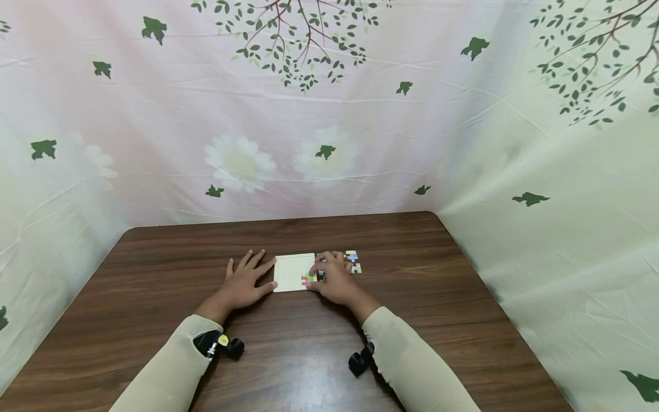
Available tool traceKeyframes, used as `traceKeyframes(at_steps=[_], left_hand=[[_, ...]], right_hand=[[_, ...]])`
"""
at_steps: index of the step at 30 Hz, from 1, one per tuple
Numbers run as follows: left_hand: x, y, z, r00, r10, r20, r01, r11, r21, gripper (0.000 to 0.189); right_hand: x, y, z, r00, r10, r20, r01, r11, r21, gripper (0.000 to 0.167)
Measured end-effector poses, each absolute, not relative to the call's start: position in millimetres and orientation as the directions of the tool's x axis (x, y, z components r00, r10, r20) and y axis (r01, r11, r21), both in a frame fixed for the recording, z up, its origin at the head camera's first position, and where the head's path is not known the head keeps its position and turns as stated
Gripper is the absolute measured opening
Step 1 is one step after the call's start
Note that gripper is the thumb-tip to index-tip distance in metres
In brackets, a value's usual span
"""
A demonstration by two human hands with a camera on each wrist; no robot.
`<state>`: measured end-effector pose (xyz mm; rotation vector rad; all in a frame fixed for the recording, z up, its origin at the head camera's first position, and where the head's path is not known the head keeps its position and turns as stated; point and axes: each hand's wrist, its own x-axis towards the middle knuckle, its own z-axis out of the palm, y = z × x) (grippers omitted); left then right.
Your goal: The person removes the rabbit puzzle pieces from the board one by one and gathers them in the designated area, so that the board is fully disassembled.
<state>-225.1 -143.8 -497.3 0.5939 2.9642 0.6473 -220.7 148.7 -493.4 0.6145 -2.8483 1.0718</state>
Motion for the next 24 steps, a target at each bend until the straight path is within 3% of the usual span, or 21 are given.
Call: traceKeyframes(at_steps=[9, 24], left_hand=[[-224.2, -143.1, -495.8, -0.927, 0.374, 0.035, 0.355, 0.842, 0.406, 0.071], [-223.4, -143.5, -496.2, -0.926, 0.375, 0.041, 0.357, 0.836, 0.416, 0.071]], right_hand=[[-219.8, 147.4, -491.5, -0.919, -0.347, 0.186, -0.381, 0.667, -0.640, 0.022], [-218.7, 146.8, -491.6, -0.900, -0.357, 0.249, -0.431, 0.646, -0.630, 0.019]])
